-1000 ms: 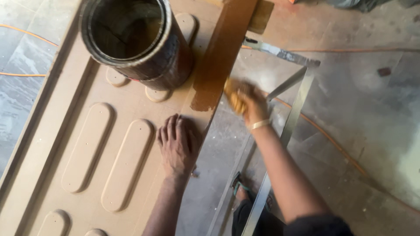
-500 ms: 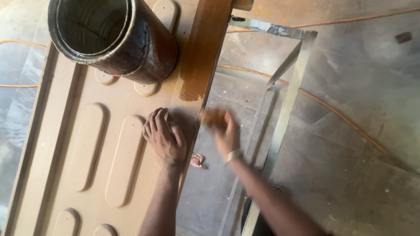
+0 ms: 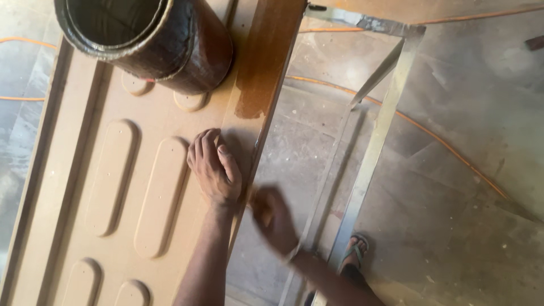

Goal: The person applies a brown wood stain to a wooden door using a cloth. They repeatedly dip the cloth into a paint can and wipe the stain onto the door's frame and panels, covering the surface progressively.

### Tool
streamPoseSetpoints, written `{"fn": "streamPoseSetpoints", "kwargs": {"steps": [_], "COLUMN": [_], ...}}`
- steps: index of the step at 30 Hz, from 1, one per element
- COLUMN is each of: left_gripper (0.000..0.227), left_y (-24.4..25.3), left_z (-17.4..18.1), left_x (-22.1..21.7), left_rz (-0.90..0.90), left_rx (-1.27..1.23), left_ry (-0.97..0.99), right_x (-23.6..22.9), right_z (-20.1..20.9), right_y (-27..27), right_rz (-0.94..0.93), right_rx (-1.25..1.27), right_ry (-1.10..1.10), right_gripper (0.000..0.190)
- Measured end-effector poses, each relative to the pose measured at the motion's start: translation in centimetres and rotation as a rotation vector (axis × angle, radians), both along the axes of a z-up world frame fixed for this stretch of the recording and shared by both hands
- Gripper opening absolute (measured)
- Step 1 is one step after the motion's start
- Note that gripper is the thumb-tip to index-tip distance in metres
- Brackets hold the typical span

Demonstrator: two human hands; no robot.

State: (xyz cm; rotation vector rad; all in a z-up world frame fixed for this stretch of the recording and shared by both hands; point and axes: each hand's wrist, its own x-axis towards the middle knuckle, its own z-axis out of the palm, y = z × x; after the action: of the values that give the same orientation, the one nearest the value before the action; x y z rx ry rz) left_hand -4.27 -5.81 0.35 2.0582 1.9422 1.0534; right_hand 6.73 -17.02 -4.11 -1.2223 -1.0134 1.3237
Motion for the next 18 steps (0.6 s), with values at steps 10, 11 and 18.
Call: {"fn": "streamPoseSetpoints", "kwargs": {"steps": [10, 11, 18], "left_gripper": [0.034, 0.034, 0.033], "left_y": [0.0, 0.0, -0.1], "left_z": [-0.6, -0.7, -1.3], "left_x": [-0.5, -0.6, -1.3], "left_rz": [-0.030, -0.029, -0.031], "left_rx": [0.037, 0.040, -0.058], "left_ry": [-0.062, -0.067, -0.219], "right_x": [3.2, 4.6, -1.1], "right_z": [-2.9, -3.4, -1.7], "right_y": [12.1, 14.2, -0.7], "right_rz": [-0.310, -0.342, 0.025], "right_rx": [0.251, 0.344, 0.005], "right_ry": [-0.247, -0.438, -0.096], "right_gripper": [0.014, 0.021, 0.018]}}
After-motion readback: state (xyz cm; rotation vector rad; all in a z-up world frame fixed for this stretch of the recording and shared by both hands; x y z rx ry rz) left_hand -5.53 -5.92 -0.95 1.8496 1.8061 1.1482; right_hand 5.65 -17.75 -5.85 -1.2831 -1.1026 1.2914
